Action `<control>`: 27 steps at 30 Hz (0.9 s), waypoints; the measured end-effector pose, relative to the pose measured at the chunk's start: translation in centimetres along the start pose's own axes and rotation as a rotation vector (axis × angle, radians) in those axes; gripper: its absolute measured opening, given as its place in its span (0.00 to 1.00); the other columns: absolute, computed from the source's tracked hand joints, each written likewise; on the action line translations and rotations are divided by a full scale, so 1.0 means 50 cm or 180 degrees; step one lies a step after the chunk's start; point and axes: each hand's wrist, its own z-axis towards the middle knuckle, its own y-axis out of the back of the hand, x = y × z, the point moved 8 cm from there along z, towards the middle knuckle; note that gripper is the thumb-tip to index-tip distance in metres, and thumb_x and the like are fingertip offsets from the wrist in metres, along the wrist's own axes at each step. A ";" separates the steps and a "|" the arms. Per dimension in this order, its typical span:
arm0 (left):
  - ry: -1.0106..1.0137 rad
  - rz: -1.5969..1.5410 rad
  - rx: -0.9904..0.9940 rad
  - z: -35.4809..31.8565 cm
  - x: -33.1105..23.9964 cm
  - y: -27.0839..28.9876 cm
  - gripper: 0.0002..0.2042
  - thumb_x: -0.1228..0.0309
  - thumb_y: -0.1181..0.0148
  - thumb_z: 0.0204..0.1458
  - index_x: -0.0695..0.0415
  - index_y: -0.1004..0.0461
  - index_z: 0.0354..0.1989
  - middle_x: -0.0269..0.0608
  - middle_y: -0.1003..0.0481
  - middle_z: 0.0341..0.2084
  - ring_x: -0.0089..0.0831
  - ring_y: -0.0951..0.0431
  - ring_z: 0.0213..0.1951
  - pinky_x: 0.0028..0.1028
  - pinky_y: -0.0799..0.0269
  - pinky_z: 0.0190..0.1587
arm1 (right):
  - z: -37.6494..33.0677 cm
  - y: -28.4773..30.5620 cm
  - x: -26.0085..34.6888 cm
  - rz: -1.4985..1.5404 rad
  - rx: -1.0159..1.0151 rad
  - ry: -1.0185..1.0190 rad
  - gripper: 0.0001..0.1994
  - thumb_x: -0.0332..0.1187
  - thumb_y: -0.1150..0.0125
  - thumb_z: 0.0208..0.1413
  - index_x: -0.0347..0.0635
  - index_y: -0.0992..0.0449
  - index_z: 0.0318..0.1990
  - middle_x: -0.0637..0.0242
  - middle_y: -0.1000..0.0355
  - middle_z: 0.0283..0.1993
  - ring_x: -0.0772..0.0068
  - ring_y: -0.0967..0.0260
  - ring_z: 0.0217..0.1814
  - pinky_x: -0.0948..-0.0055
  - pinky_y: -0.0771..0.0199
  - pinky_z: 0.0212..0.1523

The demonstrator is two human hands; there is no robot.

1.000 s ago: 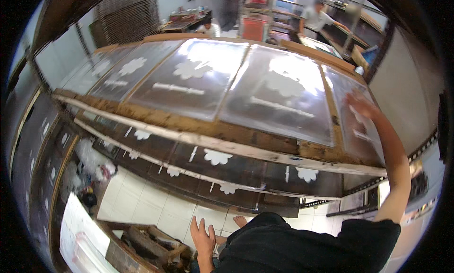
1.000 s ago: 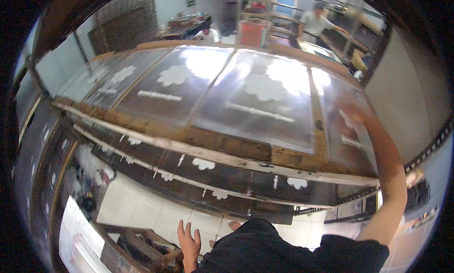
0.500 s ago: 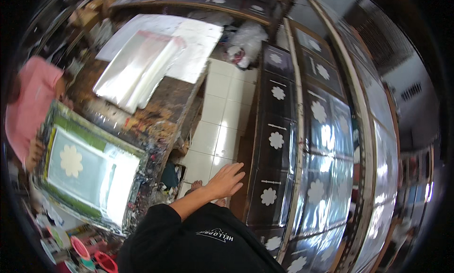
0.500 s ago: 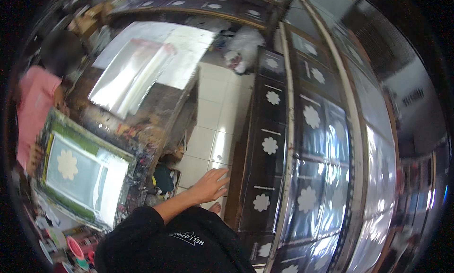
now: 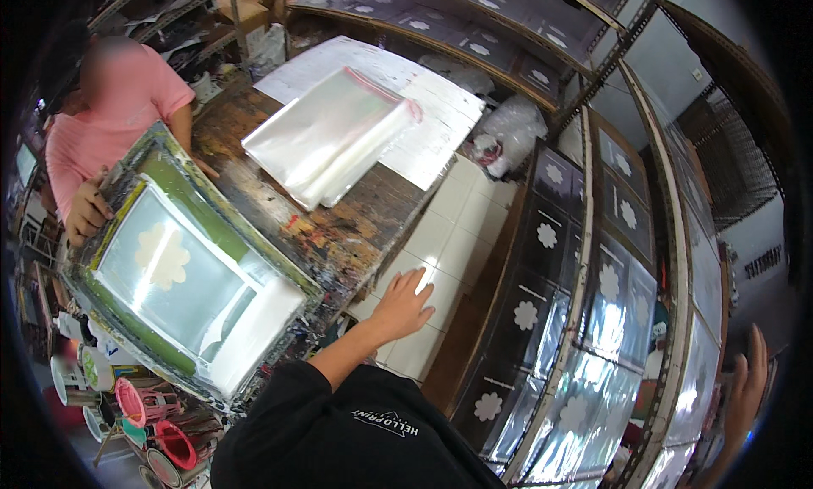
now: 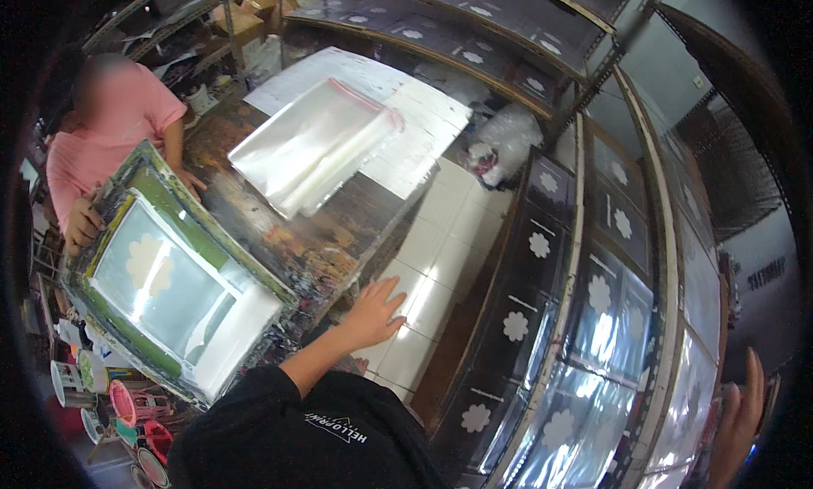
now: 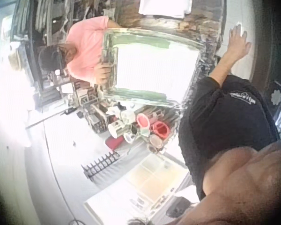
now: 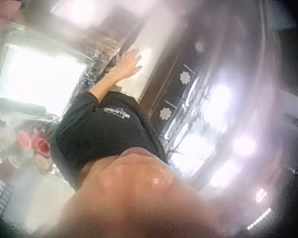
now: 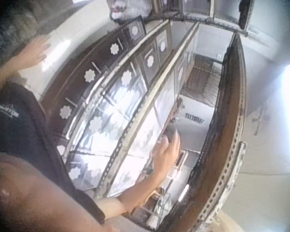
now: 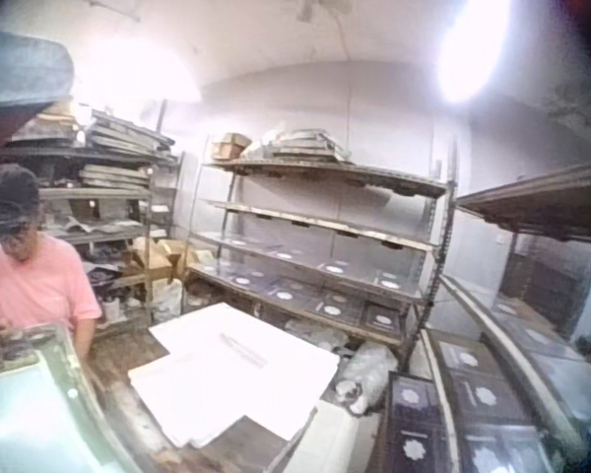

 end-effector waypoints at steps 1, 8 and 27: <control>-0.0054 -0.0017 0.0071 -0.005 -0.003 -0.005 0.24 0.60 0.39 0.55 0.62 0.29 0.57 0.62 0.40 0.64 0.57 0.41 0.66 0.54 0.46 0.67 | 0.049 -0.001 0.117 -0.0259 0.0063 0.0412 0.27 0.28 0.44 0.57 0.38 0.35 0.67 0.46 0.39 0.69 0.45 0.47 0.74 0.53 0.54 0.75; 0.0154 -0.0313 0.0046 -0.051 0.010 0.016 0.22 0.63 0.40 0.56 0.63 0.30 0.55 0.62 0.39 0.63 0.56 0.38 0.64 0.48 0.41 0.65 | 0.231 -0.063 0.645 0.1623 0.0301 0.2331 0.26 0.31 0.35 0.52 0.35 0.29 0.59 0.48 0.28 0.58 0.44 0.33 0.63 0.53 0.42 0.69; 0.1695 0.3007 -0.0549 0.258 0.347 0.202 0.33 0.69 0.40 0.52 0.62 0.42 0.69 0.55 0.44 0.69 0.51 0.47 0.71 0.61 0.61 0.71 | -0.049 -1.014 0.852 0.5706 0.3973 -0.0474 0.18 0.38 0.43 0.66 0.37 0.30 0.58 0.58 0.25 0.54 0.64 0.23 0.51 0.66 0.24 0.52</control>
